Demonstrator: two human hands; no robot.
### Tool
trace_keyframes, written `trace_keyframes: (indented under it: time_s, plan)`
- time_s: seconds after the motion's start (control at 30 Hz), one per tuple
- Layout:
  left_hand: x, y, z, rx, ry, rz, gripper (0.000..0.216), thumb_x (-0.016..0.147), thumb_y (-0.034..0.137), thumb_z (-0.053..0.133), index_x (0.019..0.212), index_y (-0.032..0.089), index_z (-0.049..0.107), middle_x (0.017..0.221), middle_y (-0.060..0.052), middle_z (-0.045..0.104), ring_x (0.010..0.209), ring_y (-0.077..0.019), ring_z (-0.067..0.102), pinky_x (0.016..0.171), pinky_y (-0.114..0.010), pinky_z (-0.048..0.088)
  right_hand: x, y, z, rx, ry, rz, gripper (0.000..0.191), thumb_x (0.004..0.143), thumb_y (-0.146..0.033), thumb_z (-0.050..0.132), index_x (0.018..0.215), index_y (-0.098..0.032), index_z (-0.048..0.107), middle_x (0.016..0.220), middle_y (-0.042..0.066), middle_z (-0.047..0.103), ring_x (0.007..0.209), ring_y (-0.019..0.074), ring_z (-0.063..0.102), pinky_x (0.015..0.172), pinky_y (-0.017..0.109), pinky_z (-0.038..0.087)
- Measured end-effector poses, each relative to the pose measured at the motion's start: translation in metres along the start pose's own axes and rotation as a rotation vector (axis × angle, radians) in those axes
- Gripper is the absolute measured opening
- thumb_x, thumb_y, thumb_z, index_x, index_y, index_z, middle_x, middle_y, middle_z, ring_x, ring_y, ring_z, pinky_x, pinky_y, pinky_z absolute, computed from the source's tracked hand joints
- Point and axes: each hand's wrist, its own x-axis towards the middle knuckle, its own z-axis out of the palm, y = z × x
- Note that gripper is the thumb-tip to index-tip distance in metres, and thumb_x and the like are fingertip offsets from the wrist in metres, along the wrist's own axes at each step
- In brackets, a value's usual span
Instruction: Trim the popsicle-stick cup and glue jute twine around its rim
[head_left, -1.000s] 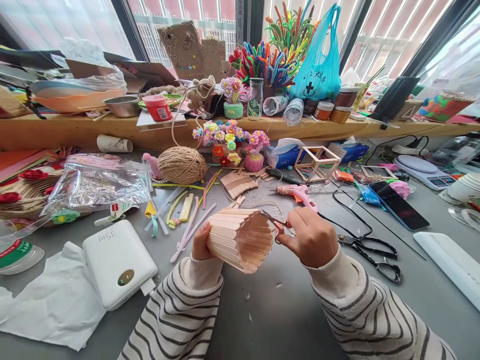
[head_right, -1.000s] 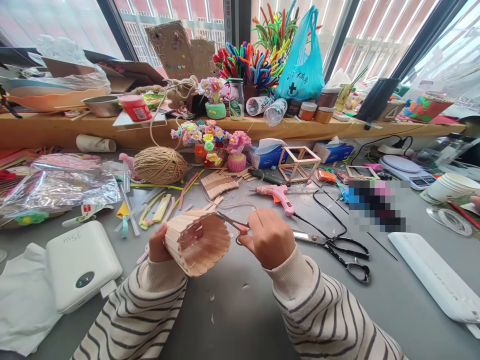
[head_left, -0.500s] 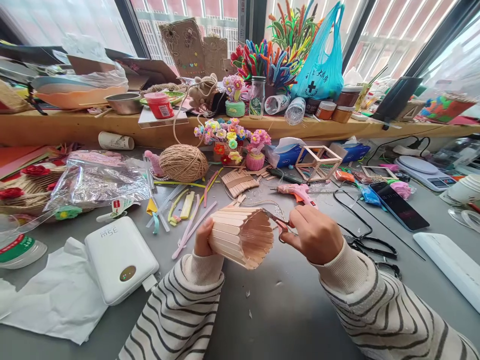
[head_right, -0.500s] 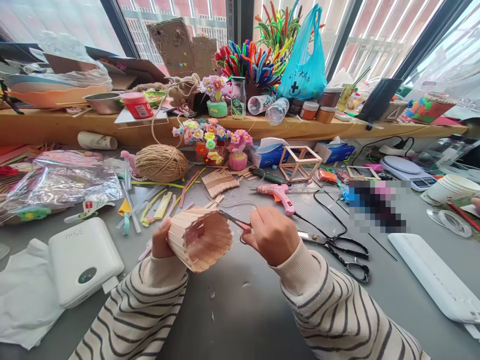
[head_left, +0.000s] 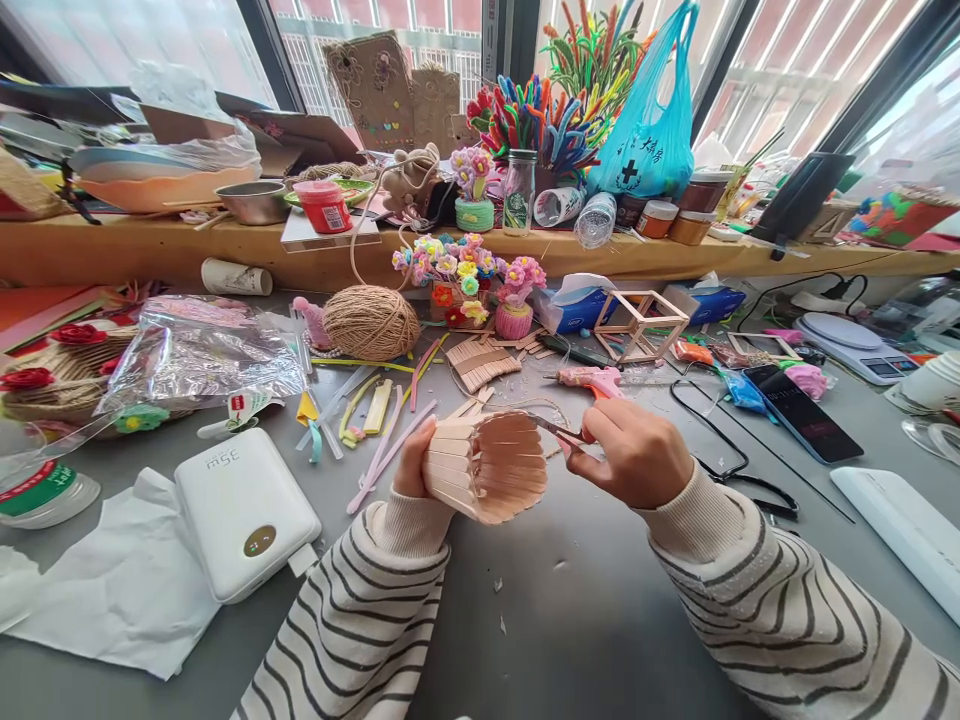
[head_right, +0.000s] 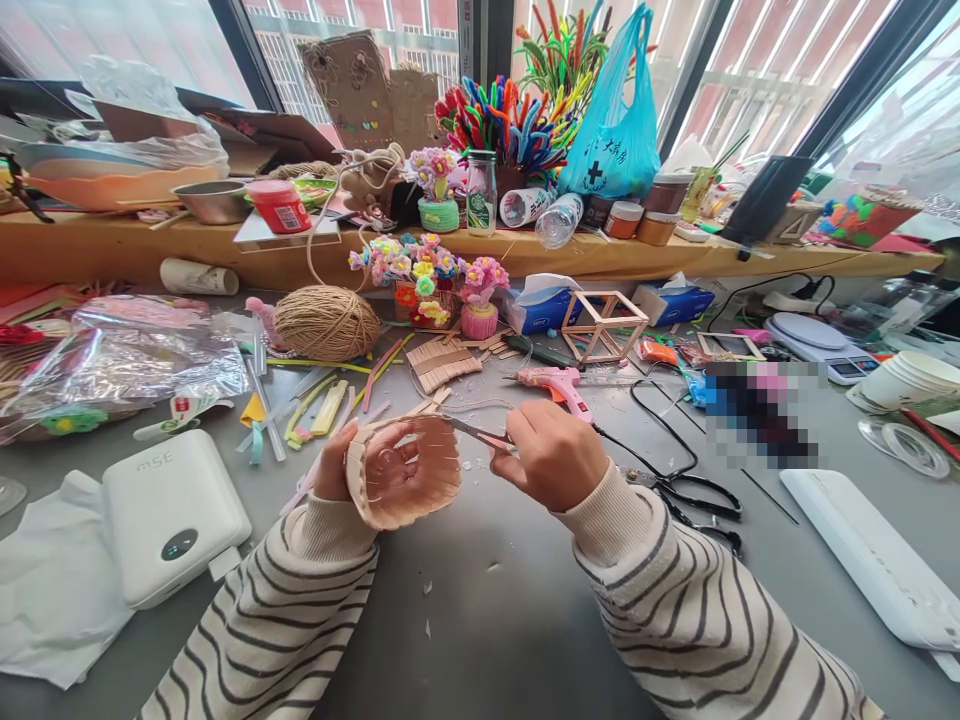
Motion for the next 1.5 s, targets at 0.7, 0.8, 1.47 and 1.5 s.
trace_keyframes:
  time_s: [0.7,0.8,1.47,1.5]
  plan:
    - [0.006,-0.005,-0.013,-0.105,-0.023,-0.166,0.061,0.066,0.056,0.05,0.103,0.007,0.055,0.089,-0.018,0.064,0.076,-0.0296,0.063,0.066,-0.041,0.047,0.014,0.011,-0.012,-0.066,-0.099,-0.125,0.022,0.076,-0.022,0.05,0.054,-0.018,0.051,0.052,0.001,0.05,0.053,0.0139,0.043,0.053,0.025,0.03]
    - [0.005,-0.003,-0.011,-0.068,0.012,-0.187,0.059,0.063,0.056,0.053,0.097,0.008,0.056,0.087,-0.017,0.064,0.078,-0.0285,0.062,0.069,-0.04,0.047,0.017,0.009,-0.013,-0.042,-0.098,-0.089,0.023,0.076,-0.029,0.051,0.056,-0.018,0.051,0.055,0.002,0.052,0.056,0.0142,0.045,0.053,0.025,0.031]
    - [-0.002,0.001,-0.006,-0.136,-0.253,-0.17,0.059,0.071,0.05,0.048,0.111,0.007,0.052,0.098,-0.016,0.064,0.089,-0.0282,0.061,0.081,-0.042,0.044,0.026,0.013,-0.022,-0.118,-0.147,-0.158,0.02,0.075,-0.027,0.051,0.058,-0.017,0.053,0.059,0.003,0.053,0.059,0.0156,0.043,0.055,0.027,0.03]
    - [0.0,-0.001,-0.006,-0.128,-0.232,-0.162,0.058,0.07,0.051,0.048,0.107,0.007,0.055,0.096,-0.017,0.064,0.087,-0.0286,0.061,0.079,-0.042,0.044,0.026,0.013,-0.022,-0.123,-0.15,-0.165,0.02,0.076,-0.027,0.051,0.059,-0.017,0.053,0.059,0.003,0.053,0.059,0.0158,0.043,0.055,0.027,0.03]
